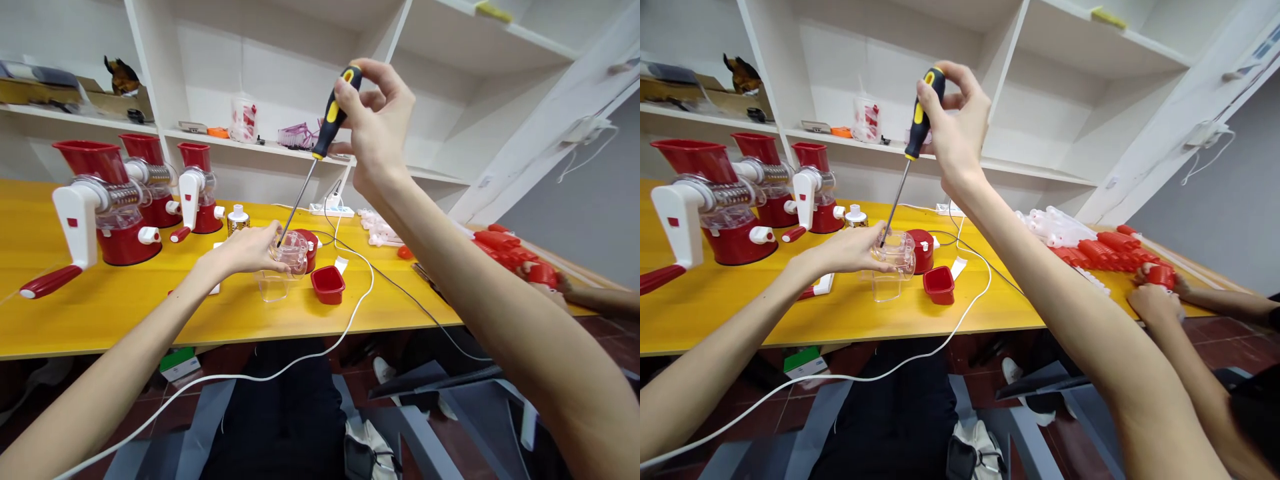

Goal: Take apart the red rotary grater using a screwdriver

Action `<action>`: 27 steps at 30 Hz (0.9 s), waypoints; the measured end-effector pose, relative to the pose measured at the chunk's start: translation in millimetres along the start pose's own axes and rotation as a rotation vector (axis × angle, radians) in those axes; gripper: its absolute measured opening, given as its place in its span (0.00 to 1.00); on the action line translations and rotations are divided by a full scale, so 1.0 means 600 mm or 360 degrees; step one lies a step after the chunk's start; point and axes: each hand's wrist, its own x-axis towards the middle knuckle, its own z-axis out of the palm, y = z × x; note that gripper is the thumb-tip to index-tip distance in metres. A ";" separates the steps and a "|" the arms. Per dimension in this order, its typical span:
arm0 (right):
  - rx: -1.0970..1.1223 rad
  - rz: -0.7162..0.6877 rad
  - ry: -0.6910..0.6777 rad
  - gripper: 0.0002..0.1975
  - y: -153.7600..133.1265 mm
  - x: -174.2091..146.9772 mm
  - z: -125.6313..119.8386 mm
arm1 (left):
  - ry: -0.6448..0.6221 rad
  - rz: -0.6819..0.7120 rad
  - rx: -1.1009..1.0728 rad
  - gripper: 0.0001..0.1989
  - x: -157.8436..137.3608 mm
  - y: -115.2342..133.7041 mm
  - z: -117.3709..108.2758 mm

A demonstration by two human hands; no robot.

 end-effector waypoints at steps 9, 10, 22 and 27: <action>-0.0026 -0.0085 -0.0084 0.11 -0.002 -0.002 0.005 | -0.0017 -0.0018 -0.0016 0.41 0.001 -0.001 -0.001; -0.0014 -0.0100 -0.0093 0.12 -0.003 -0.003 0.005 | -0.0018 -0.0018 -0.0015 0.42 0.001 -0.001 -0.001; -0.0052 -0.0246 -0.0470 0.13 -0.025 -0.020 0.012 | -0.0011 0.0008 -0.0069 0.41 0.000 -0.003 0.002; -0.0023 -0.0324 -0.0533 0.15 -0.026 -0.017 0.008 | -0.0002 0.0019 -0.0072 0.40 -0.001 -0.003 0.001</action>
